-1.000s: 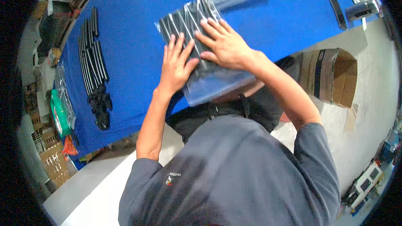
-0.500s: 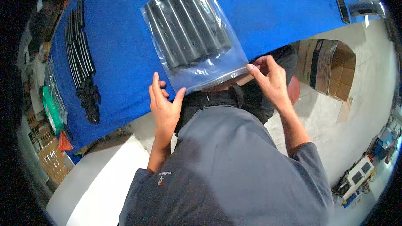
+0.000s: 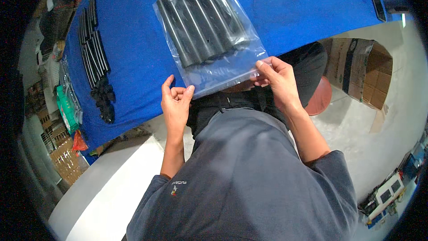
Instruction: Packaging black plastic tubes and connector components into clear plastic bags.
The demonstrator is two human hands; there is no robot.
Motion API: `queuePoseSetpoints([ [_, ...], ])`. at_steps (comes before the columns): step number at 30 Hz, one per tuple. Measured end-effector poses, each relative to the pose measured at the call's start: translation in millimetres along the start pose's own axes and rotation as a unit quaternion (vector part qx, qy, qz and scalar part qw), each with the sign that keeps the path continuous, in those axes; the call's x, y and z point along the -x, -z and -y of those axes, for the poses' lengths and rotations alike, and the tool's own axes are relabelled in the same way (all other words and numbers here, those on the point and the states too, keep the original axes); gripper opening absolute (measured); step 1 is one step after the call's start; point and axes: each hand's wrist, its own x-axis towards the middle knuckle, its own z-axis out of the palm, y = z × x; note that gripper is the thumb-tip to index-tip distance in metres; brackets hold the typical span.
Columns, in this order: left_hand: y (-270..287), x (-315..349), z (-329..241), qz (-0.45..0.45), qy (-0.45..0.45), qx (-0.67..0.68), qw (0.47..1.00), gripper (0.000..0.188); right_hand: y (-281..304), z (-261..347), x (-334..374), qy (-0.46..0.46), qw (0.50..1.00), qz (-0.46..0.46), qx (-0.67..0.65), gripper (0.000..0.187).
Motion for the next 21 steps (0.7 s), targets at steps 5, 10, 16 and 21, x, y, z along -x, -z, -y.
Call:
queuePoseSetpoints([
  [5,3.8,7.5,-5.6,0.063,0.181,0.163,0.968,0.043,-3.3,10.3,2.1,-0.012,0.999,-0.009,-0.047,0.019],
  [10,0.6,9.3,-1.1,0.084,0.205,0.224,0.949,0.034,5.0,5.5,-0.7,-0.015,1.0,-0.008,-0.011,0.021],
  [16,2.7,6.9,8.2,0.076,0.213,0.25,0.942,0.024,12.0,-1.2,-2.0,-0.023,0.999,0.016,0.015,0.022],
  [21,3.4,16.0,17.7,0.061,0.213,0.23,0.948,0.024,14.3,-6.5,0.1,-0.04,0.999,0.024,0.001,0.022],
])
